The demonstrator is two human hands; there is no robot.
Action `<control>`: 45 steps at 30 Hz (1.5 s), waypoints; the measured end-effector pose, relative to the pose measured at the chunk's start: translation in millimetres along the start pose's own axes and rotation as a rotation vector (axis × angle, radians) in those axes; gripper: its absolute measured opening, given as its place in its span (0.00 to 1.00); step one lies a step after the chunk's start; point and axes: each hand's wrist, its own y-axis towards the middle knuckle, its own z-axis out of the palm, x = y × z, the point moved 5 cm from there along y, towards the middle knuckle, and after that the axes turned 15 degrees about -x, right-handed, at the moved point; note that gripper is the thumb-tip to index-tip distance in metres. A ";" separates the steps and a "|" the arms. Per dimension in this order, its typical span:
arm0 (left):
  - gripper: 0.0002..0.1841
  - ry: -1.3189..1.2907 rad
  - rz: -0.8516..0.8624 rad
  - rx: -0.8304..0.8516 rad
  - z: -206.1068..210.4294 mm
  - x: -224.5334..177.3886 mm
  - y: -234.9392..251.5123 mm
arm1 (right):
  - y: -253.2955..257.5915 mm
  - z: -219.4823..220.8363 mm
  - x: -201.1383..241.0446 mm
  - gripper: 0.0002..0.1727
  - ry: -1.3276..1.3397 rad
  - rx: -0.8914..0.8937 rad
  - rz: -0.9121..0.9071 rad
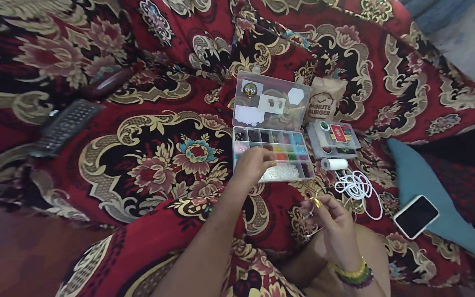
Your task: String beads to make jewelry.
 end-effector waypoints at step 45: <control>0.08 -1.023 -0.165 0.645 65.4 -23.3 -27.4 | -4.9 2.8 7.2 0.08 0.130 0.021 0.018</control>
